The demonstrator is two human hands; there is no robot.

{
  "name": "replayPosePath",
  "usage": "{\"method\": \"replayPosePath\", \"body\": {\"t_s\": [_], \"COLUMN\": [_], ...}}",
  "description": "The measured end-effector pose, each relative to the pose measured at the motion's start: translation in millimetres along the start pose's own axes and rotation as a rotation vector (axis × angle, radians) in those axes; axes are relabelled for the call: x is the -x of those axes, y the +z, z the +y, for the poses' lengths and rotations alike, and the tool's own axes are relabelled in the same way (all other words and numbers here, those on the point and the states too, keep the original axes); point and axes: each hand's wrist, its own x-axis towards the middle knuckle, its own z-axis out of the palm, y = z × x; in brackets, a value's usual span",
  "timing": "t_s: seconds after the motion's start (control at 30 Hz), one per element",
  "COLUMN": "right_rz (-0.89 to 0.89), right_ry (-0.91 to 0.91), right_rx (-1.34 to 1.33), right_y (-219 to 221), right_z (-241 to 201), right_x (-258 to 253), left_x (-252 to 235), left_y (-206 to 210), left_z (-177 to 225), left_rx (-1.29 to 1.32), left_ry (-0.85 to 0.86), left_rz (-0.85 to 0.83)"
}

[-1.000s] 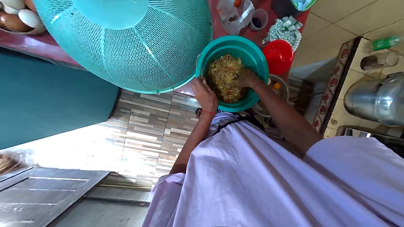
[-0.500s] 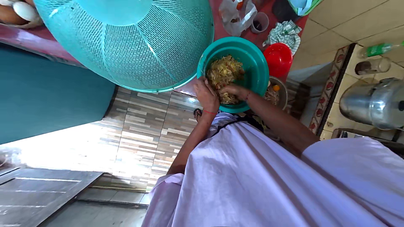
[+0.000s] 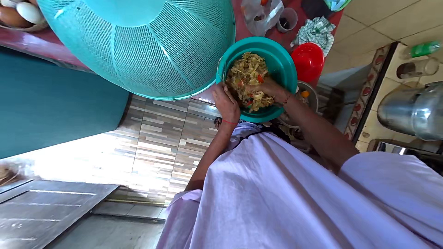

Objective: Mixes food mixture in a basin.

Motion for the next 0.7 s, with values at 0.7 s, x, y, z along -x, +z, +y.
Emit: {"method": "replayPosePath", "body": {"t_s": [0.7], "right_rz": [0.349], "right_ry": [-0.468], "right_rx": [0.491], "right_y": [-4.4], "right_z": [-13.9], "right_x": [-21.7], "left_x": [-0.8], "left_y": [2.9], "left_z": [-1.9], "left_rx": [0.003], "left_ry": [0.013], "left_rz": [0.009]}}
